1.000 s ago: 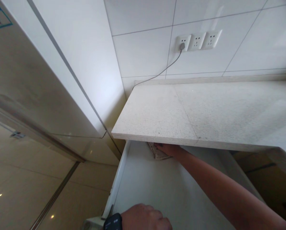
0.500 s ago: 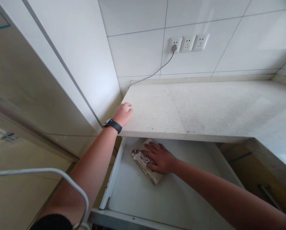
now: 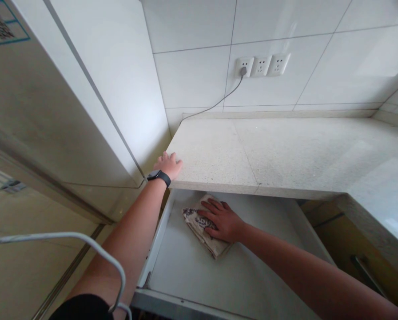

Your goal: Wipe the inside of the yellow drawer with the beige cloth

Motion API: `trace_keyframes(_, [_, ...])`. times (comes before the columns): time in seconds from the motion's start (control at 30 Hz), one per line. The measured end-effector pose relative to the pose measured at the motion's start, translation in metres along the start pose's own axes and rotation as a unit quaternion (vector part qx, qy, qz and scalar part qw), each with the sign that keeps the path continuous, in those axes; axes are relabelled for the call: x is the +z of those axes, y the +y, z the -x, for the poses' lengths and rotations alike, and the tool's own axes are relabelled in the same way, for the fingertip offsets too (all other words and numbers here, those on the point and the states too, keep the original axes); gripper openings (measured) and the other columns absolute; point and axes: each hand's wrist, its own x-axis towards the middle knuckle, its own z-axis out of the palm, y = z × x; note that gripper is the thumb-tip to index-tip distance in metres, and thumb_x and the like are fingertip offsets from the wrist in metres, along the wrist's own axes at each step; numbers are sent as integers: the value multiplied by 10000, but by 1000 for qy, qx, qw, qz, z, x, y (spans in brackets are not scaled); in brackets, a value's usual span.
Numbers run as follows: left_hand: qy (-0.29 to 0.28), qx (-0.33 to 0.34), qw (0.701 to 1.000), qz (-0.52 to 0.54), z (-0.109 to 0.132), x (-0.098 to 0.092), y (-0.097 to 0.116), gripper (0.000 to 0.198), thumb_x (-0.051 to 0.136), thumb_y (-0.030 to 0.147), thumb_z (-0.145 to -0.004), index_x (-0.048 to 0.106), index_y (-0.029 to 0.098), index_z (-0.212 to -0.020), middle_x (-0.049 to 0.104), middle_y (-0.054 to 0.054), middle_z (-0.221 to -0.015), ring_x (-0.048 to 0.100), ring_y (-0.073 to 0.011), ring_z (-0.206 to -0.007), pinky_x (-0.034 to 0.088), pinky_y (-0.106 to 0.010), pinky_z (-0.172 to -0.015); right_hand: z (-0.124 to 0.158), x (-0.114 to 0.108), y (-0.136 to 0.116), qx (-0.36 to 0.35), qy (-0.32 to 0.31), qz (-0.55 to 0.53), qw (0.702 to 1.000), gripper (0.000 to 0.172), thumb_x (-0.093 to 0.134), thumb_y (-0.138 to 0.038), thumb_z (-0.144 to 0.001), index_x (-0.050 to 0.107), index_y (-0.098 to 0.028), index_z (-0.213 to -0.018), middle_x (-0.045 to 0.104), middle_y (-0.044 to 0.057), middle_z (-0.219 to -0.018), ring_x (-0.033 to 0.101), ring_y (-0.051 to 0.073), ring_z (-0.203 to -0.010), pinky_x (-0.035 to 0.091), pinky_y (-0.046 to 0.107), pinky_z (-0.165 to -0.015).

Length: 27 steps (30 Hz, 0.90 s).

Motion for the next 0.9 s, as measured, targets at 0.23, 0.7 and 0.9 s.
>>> trace_keyframes(0.23, [-17, -6, 1000, -12, 0, -1, 4, 667, 288, 604, -941, 398, 315, -1532, 288, -137, -1633, 415, -451, -1365, 408, -604, -1034, -4, -4, 5, 3, -16, -16, 1000, 711, 546, -574, -894, 372, -366, -1551, 247, 65, -1673, 183, 383, -1509, 208, 639, -1132])
trace_keyframes(0.7, [-17, -19, 999, -36, 1, -9, 9, 635, 333, 615, -955, 388, 345, -1526, 315, -102, -1622, 422, -452, -1334, 416, -609, -1008, -13, -14, 3, 14, -52, -46, 997, 690, 534, -577, -901, 387, -375, -1544, 224, 38, -1682, 173, 382, -1510, 182, 618, -1160])
trace_keyframes(0.9, [-4, -10, 1000, -13, 2, -4, 4, 583, 344, 580, -952, 454, 352, -1478, 368, -80, -1588, 443, -459, -1307, 413, -622, -1011, -3, -2, -6, -1, -44, -35, 998, 678, 515, -582, -904, 410, -356, -1534, 252, 47, -1673, 220, 386, -1490, 178, 613, -1148])
